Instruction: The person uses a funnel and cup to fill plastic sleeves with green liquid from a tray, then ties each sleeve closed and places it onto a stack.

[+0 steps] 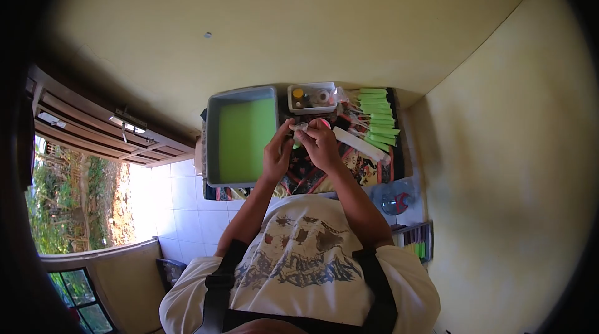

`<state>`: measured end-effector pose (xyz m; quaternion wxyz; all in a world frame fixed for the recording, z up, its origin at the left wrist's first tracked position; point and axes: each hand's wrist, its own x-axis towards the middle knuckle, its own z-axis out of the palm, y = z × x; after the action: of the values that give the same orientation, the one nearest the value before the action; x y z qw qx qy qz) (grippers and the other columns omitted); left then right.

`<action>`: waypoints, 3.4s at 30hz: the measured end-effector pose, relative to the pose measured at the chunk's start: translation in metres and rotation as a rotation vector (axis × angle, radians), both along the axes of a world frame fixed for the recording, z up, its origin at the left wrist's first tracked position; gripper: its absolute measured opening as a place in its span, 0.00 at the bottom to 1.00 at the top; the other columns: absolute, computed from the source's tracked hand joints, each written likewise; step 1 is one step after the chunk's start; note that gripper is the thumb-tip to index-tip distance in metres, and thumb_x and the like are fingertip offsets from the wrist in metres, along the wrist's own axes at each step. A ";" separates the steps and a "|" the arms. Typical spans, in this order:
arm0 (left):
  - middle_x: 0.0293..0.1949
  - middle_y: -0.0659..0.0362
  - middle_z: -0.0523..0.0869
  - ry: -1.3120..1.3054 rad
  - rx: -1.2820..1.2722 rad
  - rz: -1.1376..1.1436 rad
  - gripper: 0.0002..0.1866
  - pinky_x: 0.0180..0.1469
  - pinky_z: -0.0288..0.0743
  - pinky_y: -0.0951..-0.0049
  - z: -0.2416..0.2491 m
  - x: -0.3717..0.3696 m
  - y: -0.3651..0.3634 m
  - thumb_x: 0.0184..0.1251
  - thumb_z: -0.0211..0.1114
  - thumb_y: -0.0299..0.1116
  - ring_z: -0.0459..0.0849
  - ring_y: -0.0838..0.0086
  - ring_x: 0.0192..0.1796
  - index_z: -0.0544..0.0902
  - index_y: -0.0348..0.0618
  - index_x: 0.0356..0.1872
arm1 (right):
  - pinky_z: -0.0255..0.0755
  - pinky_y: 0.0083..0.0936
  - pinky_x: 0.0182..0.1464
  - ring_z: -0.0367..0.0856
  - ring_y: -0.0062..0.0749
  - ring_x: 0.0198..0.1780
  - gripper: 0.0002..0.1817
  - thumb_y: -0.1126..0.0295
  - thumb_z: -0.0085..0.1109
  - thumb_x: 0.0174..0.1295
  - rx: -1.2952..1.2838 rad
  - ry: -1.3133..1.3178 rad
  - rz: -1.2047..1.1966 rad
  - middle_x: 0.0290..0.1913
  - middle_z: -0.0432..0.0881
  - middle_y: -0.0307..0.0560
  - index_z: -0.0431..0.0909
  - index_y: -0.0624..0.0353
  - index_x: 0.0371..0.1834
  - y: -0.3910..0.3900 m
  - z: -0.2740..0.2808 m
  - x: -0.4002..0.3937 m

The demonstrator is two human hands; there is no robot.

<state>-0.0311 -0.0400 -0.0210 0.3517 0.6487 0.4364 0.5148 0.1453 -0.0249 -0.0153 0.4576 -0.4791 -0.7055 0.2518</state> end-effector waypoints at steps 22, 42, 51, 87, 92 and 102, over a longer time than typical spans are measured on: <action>0.56 0.62 0.91 0.327 0.467 0.116 0.14 0.83 0.59 0.31 -0.042 0.013 -0.002 0.62 0.73 0.26 0.82 0.54 0.73 0.94 0.51 0.48 | 0.72 0.19 0.27 0.81 0.18 0.24 0.13 0.67 0.61 0.84 -0.260 0.412 -0.132 0.30 0.86 0.40 0.89 0.65 0.47 -0.063 0.058 -0.026; 0.50 0.62 0.88 -1.103 -1.201 -0.373 0.13 0.54 0.81 0.66 -0.055 0.099 -0.018 0.92 0.54 0.41 0.86 0.73 0.51 0.84 0.45 0.57 | 0.81 0.37 0.44 0.91 0.44 0.39 0.09 0.67 0.73 0.72 -0.161 0.015 0.057 0.38 0.91 0.53 0.94 0.62 0.44 -0.050 0.043 0.088; 0.35 0.62 0.84 -1.056 -1.209 -0.340 0.12 0.46 0.81 0.63 -0.051 0.128 0.017 0.90 0.56 0.38 0.84 0.68 0.37 0.84 0.48 0.45 | 0.78 0.27 0.40 0.86 0.24 0.34 0.07 0.71 0.72 0.73 -0.365 0.445 0.077 0.32 0.88 0.39 0.95 0.62 0.47 -0.072 0.020 0.159; 0.31 0.65 0.85 -0.143 -0.864 -0.368 0.12 0.39 0.80 0.73 0.057 0.102 0.009 0.84 0.67 0.37 0.81 0.83 0.33 0.89 0.38 0.48 | 0.82 0.25 0.55 0.90 0.25 0.49 0.09 0.75 0.78 0.69 -0.394 0.701 -0.137 0.45 0.93 0.46 0.90 0.67 0.47 -0.051 -0.007 0.112; 0.36 0.65 0.90 0.070 -0.651 -0.245 0.13 0.35 0.80 0.78 0.060 0.097 0.000 0.82 0.72 0.37 0.85 0.86 0.35 0.89 0.37 0.52 | 0.82 0.26 0.59 0.89 0.26 0.52 0.08 0.79 0.76 0.69 -0.161 0.613 -0.215 0.48 0.92 0.49 0.89 0.67 0.48 -0.052 -0.009 0.092; 0.43 0.51 0.91 0.325 0.195 -0.074 0.08 0.45 0.89 0.61 0.074 0.084 -0.005 0.67 0.76 0.23 0.93 0.57 0.40 0.88 0.38 0.44 | 0.79 0.22 0.58 0.87 0.21 0.51 0.08 0.72 0.77 0.71 -0.312 0.814 -0.266 0.47 0.91 0.42 0.89 0.64 0.48 -0.051 0.005 0.058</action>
<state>0.0533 -0.0451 0.0526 0.2305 0.7700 0.4115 0.4298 0.2029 -0.0758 -0.0104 0.6482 -0.4908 -0.3543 0.4620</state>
